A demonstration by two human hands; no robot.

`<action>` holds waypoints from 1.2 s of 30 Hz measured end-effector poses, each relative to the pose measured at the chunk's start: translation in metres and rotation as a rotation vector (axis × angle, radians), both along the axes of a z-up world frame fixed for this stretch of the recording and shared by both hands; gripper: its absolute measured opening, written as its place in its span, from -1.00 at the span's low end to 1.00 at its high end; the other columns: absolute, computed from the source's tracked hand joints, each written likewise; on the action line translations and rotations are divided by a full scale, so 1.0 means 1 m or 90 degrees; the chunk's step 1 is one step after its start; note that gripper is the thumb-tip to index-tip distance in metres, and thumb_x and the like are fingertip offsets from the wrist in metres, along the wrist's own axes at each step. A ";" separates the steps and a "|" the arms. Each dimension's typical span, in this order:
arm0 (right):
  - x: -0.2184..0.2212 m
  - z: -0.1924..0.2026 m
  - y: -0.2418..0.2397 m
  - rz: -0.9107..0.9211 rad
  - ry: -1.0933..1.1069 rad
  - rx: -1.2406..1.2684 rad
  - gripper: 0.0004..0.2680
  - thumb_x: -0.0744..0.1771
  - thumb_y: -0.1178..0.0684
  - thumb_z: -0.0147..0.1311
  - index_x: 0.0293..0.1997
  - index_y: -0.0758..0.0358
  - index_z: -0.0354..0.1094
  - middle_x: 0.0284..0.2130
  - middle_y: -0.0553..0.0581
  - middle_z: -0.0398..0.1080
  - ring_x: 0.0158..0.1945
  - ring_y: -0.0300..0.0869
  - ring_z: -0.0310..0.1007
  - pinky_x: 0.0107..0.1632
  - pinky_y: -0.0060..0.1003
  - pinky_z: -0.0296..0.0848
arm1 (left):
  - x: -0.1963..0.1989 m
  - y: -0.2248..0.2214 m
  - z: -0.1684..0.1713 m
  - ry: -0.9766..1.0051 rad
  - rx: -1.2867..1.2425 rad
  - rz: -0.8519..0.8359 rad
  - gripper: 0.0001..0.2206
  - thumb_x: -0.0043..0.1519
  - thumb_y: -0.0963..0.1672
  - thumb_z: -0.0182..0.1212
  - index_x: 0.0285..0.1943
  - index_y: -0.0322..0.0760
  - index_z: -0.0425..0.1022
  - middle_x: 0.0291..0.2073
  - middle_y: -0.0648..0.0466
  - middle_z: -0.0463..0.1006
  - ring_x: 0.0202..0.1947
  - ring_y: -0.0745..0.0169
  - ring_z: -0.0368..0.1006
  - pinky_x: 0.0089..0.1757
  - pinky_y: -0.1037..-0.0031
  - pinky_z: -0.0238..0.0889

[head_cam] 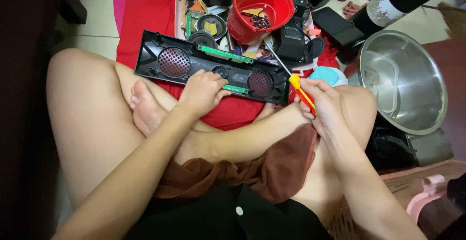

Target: The person sits on the floor and uses a screwdriver to unscrew and remove parts from a black speaker enclosure, placing removed screws and components into a red bucket and adjusting the speaker board on their lap.

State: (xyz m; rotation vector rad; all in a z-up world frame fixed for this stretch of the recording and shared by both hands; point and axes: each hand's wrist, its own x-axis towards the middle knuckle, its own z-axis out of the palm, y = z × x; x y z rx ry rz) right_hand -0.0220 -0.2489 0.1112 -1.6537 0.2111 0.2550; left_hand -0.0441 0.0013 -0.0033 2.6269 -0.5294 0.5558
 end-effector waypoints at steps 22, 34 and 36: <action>0.029 -0.012 -0.033 0.061 -0.099 -0.080 -0.81 0.29 0.09 0.00 -0.06 0.27 0.20 -0.52 0.30 0.34 -0.57 -0.22 0.29 -0.60 -0.54 0.18 | -0.001 0.001 0.004 -0.002 -0.100 0.089 -0.88 0.01 -0.06 0.22 -0.37 -0.10 0.48 -0.55 0.21 0.44 -0.40 0.28 0.39 -0.21 0.45 0.14; 0.099 -0.028 -0.060 0.263 -0.226 -0.738 -0.77 0.17 0.11 0.16 -0.14 -0.03 0.37 -0.29 0.06 0.43 -0.10 0.02 0.38 -0.04 -0.15 0.31 | 0.003 0.002 0.015 0.042 -0.148 0.100 -0.92 0.01 -0.09 0.19 -0.45 -0.11 0.47 -0.61 0.19 0.42 -0.46 0.25 0.38 -0.26 0.45 0.15; 0.102 -0.023 -0.054 0.268 -0.227 -0.759 -0.78 0.18 0.19 0.16 -0.14 0.09 0.41 -0.29 0.21 0.43 -0.14 0.14 0.39 -0.06 -0.11 0.33 | 0.003 0.001 0.018 0.043 -0.175 0.090 -0.94 0.00 -0.12 0.20 -0.46 -0.17 0.47 -0.62 0.16 0.43 -0.47 0.23 0.38 -0.27 0.45 0.15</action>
